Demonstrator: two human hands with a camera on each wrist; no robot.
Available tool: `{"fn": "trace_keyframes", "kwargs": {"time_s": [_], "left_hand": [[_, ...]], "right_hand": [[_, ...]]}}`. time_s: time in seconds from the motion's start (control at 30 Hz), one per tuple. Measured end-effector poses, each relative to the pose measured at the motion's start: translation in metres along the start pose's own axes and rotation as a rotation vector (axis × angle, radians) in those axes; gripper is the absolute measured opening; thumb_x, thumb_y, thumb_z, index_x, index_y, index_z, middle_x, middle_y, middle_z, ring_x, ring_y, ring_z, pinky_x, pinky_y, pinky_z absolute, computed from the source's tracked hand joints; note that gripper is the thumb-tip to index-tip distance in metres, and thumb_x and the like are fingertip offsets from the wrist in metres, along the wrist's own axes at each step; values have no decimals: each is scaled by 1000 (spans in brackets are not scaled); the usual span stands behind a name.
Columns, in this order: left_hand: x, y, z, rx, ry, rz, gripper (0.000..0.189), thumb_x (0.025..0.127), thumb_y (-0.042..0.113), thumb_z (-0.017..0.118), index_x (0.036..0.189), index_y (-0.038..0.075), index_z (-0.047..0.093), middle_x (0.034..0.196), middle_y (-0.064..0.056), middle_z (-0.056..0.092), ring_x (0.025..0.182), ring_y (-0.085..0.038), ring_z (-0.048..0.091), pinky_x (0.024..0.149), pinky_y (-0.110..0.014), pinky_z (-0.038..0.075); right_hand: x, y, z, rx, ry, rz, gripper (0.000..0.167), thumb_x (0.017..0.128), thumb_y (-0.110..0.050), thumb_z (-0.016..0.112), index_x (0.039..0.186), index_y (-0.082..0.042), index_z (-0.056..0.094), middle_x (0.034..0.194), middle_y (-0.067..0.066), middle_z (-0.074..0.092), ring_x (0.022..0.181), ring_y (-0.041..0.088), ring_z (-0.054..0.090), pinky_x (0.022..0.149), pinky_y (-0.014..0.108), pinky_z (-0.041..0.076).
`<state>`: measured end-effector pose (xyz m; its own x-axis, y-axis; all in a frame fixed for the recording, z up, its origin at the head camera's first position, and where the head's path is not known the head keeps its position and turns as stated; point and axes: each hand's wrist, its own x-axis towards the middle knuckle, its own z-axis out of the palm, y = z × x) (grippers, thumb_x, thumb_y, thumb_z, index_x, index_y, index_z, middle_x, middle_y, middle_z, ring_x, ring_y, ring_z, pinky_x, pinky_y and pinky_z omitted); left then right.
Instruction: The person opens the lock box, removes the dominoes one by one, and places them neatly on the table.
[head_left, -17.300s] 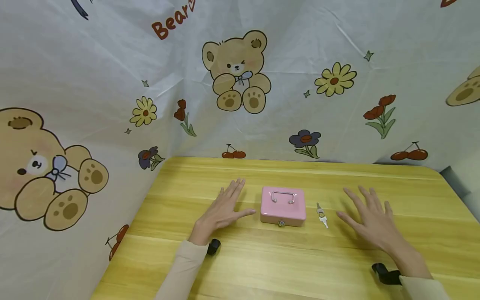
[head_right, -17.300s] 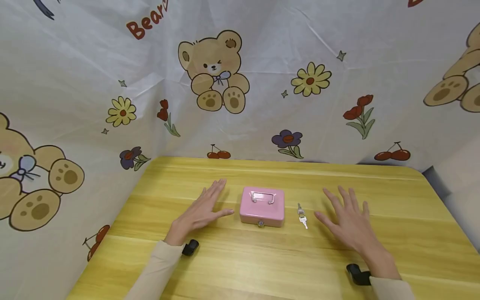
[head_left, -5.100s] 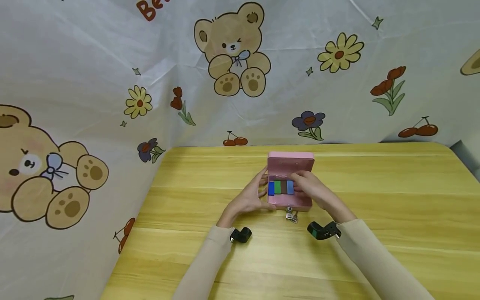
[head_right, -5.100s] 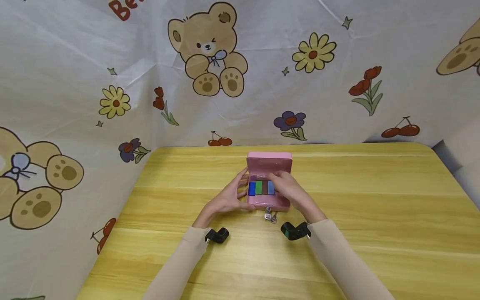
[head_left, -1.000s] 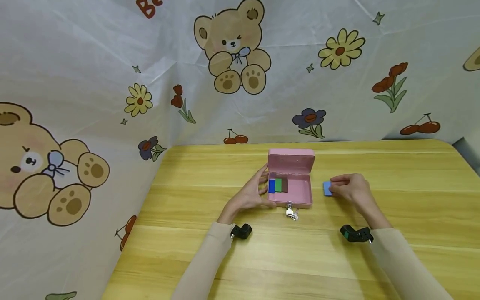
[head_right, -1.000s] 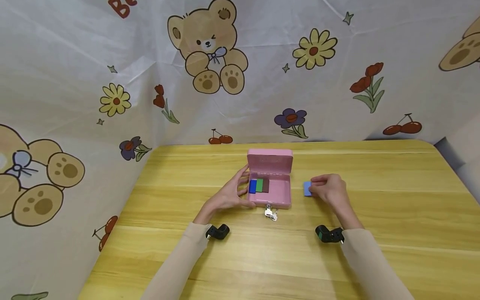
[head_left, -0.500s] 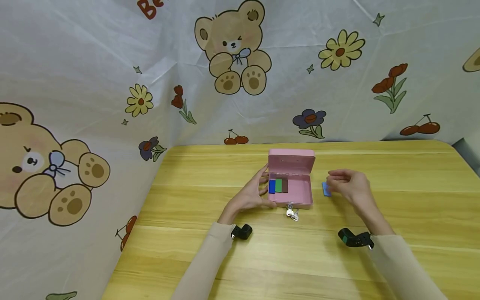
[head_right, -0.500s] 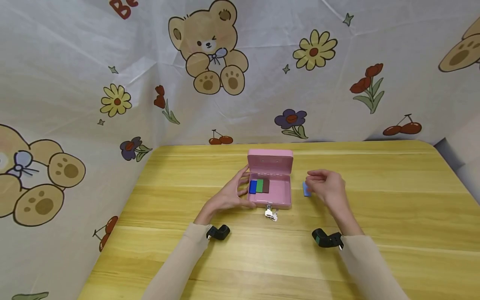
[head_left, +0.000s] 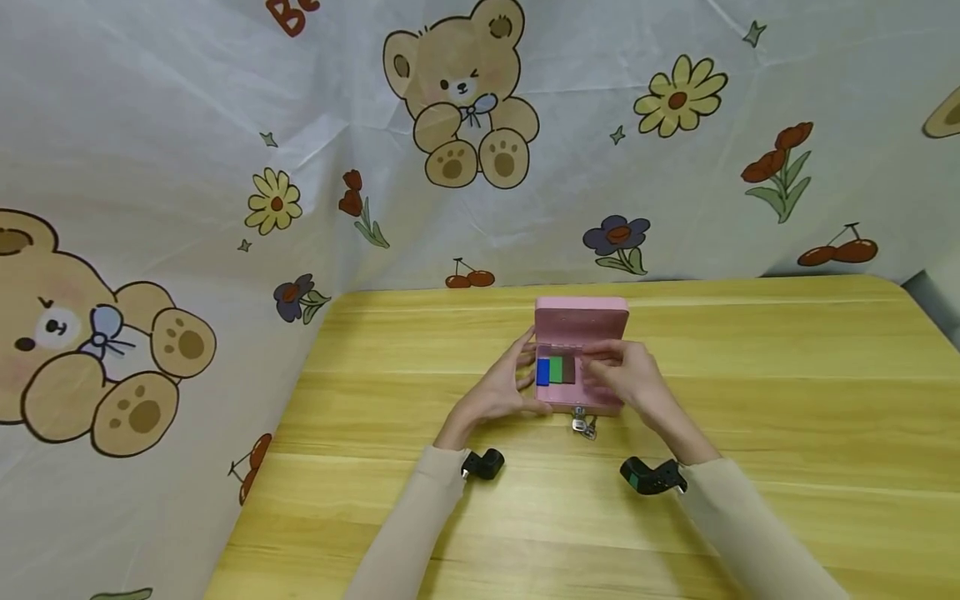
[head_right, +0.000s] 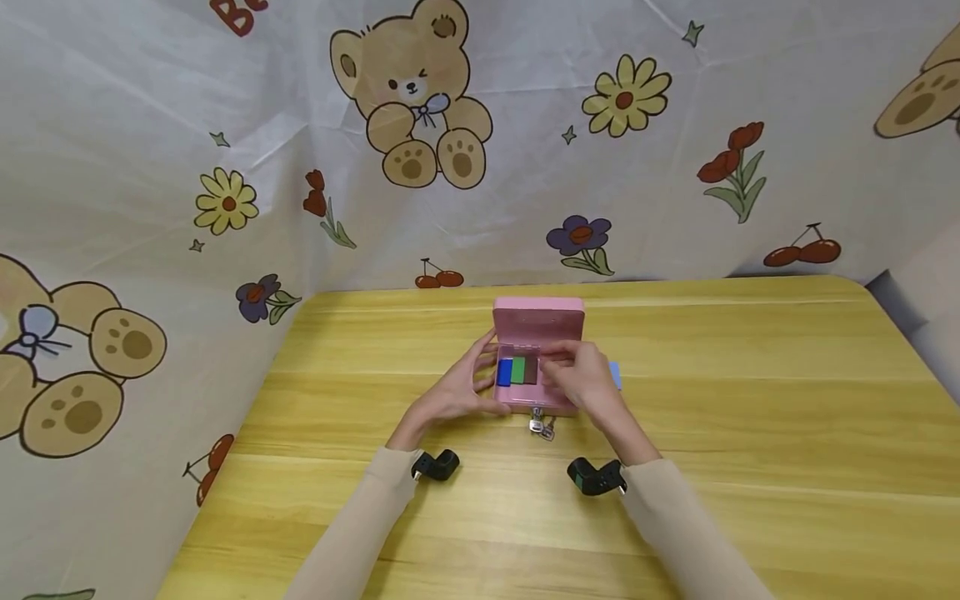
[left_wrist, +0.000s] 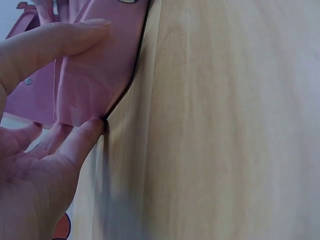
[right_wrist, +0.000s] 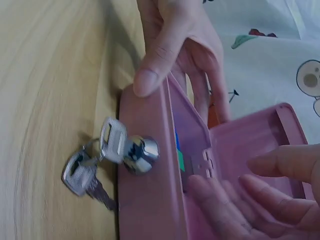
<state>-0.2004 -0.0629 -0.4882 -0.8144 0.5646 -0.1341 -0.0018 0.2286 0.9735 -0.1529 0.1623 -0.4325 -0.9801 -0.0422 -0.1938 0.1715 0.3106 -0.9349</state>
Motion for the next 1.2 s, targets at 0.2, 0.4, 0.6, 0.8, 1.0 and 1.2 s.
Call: {"fn": "trace_keyframes", "kwargs": {"time_s": [0.2,0.4,0.6,0.8,1.0,1.2], "left_hand": [[1,-1,0,-8,-6,10,135,72,-12,91,170,28,6,167,-12,27,154,-30,31,118,-30,43],[1,1,0,5,-14,12,134,73,-11,90,170,28,6,168,-11,27,154,-28,31,117,-28,44],[0,1,0,9,-7,2,134,73,-12,90,170,28,6,167,-10,27,154,-28,31,117,-29,44],[0,-1,-1,2,0,3,135,72,-13,90,170,29,6,167,-10,27,154,-28,31,117,-28,44],[0,-1,-2,-1,-3,13,135,72,-13,90,170,28,6,167,-10,28,154,-28,31,117,-28,44],[0,-1,-2,-2,-9,13,134,73,-13,90,170,27,6,167,-10,28,155,-27,31,117,-28,44]], "right_hand": [[6,1,14,-146,16,109,36,104,-11,61,134,10,64,125,28,67,95,25,72,75,27,61],[11,4,16,-108,41,151,38,105,-11,58,136,11,61,126,29,66,96,26,75,79,29,65],[15,3,19,-103,27,174,38,105,-11,58,136,12,60,130,31,63,104,31,72,81,32,65],[19,3,23,-66,47,178,35,102,-7,59,131,12,63,128,30,64,100,26,69,74,25,61],[19,4,25,-14,51,181,35,104,-5,58,135,12,61,132,30,61,106,28,66,81,25,63],[19,7,25,2,44,171,35,103,-3,58,135,13,59,131,32,61,108,31,66,82,27,64]]}}
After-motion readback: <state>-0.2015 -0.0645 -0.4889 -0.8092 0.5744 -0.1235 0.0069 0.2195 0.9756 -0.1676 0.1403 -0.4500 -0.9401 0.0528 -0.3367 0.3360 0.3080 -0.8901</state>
